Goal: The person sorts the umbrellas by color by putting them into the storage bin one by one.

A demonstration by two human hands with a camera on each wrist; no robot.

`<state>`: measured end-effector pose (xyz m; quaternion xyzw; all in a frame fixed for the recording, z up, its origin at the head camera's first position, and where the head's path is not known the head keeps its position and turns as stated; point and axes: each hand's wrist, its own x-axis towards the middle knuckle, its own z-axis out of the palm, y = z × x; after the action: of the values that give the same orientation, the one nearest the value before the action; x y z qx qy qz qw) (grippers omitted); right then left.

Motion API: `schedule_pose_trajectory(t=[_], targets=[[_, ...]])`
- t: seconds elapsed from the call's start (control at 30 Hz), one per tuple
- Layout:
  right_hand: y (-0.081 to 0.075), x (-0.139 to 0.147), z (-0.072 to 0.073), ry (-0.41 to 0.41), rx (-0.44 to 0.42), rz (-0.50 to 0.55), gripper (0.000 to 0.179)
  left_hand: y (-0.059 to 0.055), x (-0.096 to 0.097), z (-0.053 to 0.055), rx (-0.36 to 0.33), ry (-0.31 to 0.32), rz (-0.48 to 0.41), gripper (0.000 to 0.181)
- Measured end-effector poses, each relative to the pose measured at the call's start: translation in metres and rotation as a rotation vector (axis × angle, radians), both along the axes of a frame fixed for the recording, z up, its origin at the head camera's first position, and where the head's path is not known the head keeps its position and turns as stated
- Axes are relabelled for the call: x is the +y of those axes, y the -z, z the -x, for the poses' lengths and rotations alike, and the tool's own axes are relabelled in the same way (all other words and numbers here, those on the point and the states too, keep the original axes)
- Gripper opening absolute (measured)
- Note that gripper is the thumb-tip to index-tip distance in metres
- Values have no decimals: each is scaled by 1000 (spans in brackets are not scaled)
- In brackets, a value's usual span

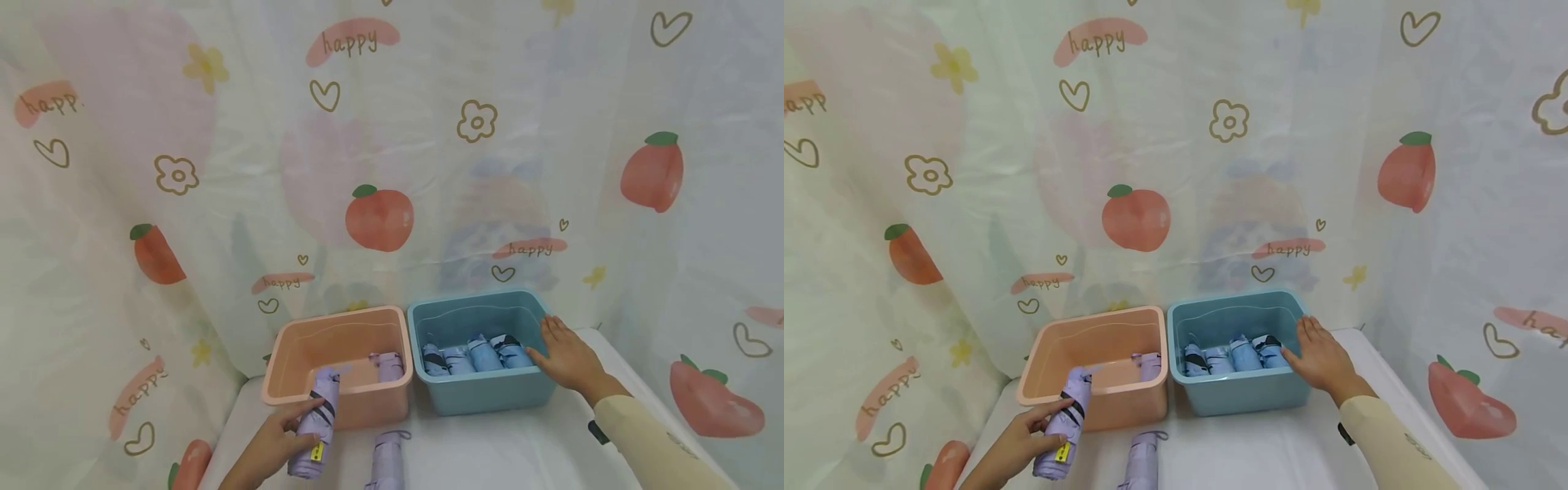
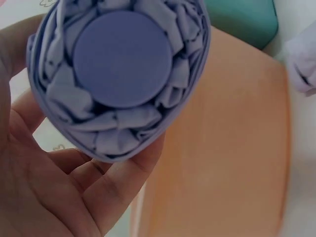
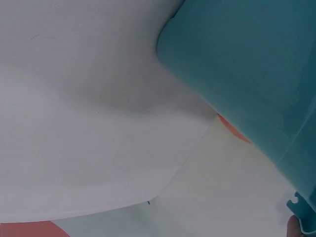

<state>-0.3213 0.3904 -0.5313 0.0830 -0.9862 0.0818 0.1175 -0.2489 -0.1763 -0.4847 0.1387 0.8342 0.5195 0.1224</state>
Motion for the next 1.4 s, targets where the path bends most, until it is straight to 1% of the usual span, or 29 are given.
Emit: schedule_pose_trajectory(t=[0.07,0.17,0.37,0.43,0.57,0.67,0.73,0.87,0.97,1.13,1.17,1.27,1.33,1.4], targets=[[-2,0,0,-7,3,-2,86,-4,3,10,-21,2,-50,56],[-5,0,-1,-15,5,-3,85,-9,7,27,-23,7,-64,57],[-5,2,2,-2,-7,-30,85,-15,16,62,9,5,-20,56],[-4,4,2,1,-19,-32,86,-19,19,73,24,19,-12,56],[-2,6,2,8,-37,-24,88,-28,23,96,49,63,-27,56],[0,6,2,8,-42,-15,87,-29,25,114,59,79,-8,56],[0,5,2,6,-38,-14,84,-27,26,125,73,86,42,55],[0,2,3,0,-19,-15,82,-19,31,145,97,113,179,54],[-1,0,3,-4,-7,-14,83,-14,35,157,133,155,317,53],[-2,-3,4,-2,-3,-13,82,-9,43,173,205,238,470,52],[-3,-3,4,-2,-3,-12,82,-8,44,176,221,253,492,51],[-3,-3,3,1,0,-7,81,-4,49,185,234,293,530,51],[-4,-2,2,3,1,-5,81,-2,52,190,215,306,553,51],[-4,-2,1,9,5,-10,81,0,54,196,177,302,569,51]])
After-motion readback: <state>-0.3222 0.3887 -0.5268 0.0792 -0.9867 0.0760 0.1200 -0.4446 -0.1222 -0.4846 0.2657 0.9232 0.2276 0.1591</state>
